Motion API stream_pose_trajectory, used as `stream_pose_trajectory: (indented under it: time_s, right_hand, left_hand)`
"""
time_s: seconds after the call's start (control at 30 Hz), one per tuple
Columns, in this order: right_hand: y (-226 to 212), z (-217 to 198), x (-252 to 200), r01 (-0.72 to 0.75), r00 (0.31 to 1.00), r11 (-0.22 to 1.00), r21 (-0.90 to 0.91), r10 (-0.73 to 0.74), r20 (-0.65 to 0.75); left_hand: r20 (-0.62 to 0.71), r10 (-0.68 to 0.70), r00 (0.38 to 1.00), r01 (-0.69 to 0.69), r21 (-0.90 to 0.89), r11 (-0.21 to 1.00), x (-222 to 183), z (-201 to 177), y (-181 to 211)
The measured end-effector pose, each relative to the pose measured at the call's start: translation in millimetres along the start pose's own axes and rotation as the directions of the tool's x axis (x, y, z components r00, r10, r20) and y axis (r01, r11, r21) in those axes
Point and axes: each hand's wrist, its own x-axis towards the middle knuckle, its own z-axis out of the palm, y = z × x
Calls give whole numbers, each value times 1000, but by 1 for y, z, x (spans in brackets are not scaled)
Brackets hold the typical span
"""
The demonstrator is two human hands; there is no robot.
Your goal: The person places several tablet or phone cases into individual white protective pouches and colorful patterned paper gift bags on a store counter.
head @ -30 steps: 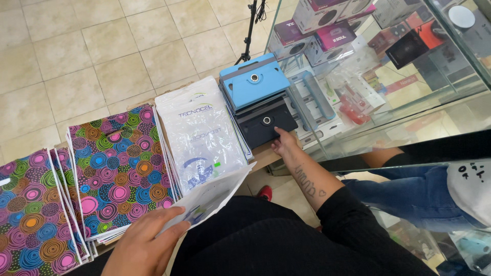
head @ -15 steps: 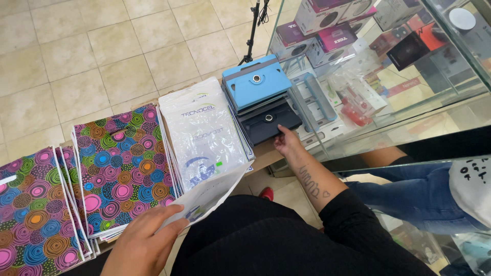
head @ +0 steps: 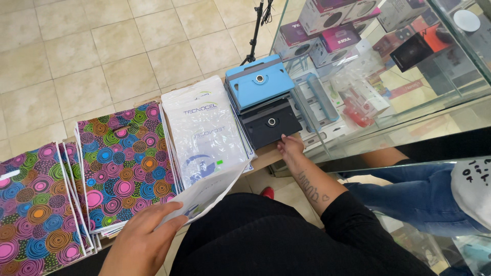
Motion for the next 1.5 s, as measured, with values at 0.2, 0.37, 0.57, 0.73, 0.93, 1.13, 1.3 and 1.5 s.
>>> stream_pose_trajectory:
  time_s: [0.2,0.37,0.57,0.73,0.93,1.13,1.3,1.5]
  right_hand:
    - [-8,7,-1,-83,997,996,-33,83,6]
    - [-3,15,1,-65,997,991,-116,69,36]
    - [14,10,38,-62,998,998,-28,61,-27]
    - [9,2,30,-167,986,982,-89,168,-1]
    - [29,-12,52,-197,964,978,71,180,193]
    - [30,-19,38,-208,960,956,207,159,229]
    - [11,-27,-7,-196,920,965,174,120,373]
    - [-3,-28,-36,30,960,993,113,-60,273]
  left_hand:
    - [-13,21,1000,-21,0,1000,1,-1,0]
    - [12,27,1000,-27,-8,1000,-3,2,-4]
    - [2,-31,1000,31,-2,1000,0,-6,5]
    - [-18,-15,1000,15,-8,1000,-1,0,-1]
    - [18,-62,998,62,-5,998,-2,1,1]
    - [-25,-21,999,21,-5,1000,-6,9,-6]
    - [4,-43,999,43,16,999,-1,2,-3]
    - [31,-58,998,56,37,998,2,-4,3]
